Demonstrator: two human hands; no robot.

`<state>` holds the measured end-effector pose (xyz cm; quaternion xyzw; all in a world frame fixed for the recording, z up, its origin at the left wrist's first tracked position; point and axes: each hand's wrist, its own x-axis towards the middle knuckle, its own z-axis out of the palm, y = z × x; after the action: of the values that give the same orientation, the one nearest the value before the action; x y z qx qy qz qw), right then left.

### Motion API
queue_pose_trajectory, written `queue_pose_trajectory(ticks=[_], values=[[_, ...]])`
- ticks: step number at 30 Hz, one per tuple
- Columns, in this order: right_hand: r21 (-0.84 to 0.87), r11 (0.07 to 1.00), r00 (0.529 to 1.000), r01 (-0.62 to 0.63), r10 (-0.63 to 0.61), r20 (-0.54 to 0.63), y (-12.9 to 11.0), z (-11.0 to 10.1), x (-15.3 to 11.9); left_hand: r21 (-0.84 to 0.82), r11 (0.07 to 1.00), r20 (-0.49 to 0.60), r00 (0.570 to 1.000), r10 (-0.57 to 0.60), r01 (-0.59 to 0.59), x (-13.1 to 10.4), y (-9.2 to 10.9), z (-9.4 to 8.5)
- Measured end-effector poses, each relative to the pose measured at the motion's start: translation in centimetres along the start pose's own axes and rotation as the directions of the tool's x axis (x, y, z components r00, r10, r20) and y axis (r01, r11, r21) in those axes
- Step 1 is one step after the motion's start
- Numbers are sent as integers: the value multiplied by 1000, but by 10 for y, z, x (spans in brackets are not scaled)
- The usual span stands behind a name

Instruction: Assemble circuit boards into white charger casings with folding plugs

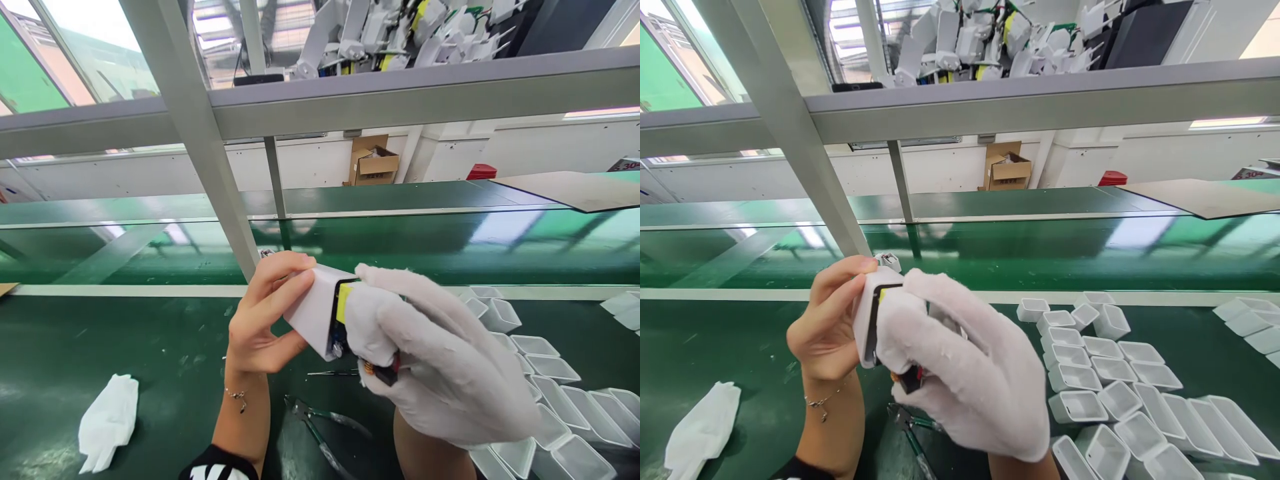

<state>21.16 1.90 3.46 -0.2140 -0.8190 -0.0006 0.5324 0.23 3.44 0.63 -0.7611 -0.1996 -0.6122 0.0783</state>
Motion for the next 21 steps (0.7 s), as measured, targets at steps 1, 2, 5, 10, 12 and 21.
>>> queue_pose_trajectory(ticks=[1,2,5,10,12,21], values=[[5,1000,999,20,-20,-39,1,2,0,2,1000,-7,1000,-8,8,-1,-1,0],[7,999,996,41,-40,-75,3,4,0,3,1000,-16,1000,-13,13,-1,-2,0],[-9,998,993,66,-67,-95,4,7,0,1,1000,-25,1000,-10,11,-2,-3,-1],[-26,999,998,42,-43,-54,-1,3,1,-9,1000,-16,1000,13,-13,-1,-3,-1],[-32,999,998,31,-33,-54,-2,0,2,-15,1000,-7,1000,24,-24,0,-3,-2],[-44,991,988,123,-126,-89,3,6,6,-26,1000,-2,1000,3,-3,-1,-8,-3]])
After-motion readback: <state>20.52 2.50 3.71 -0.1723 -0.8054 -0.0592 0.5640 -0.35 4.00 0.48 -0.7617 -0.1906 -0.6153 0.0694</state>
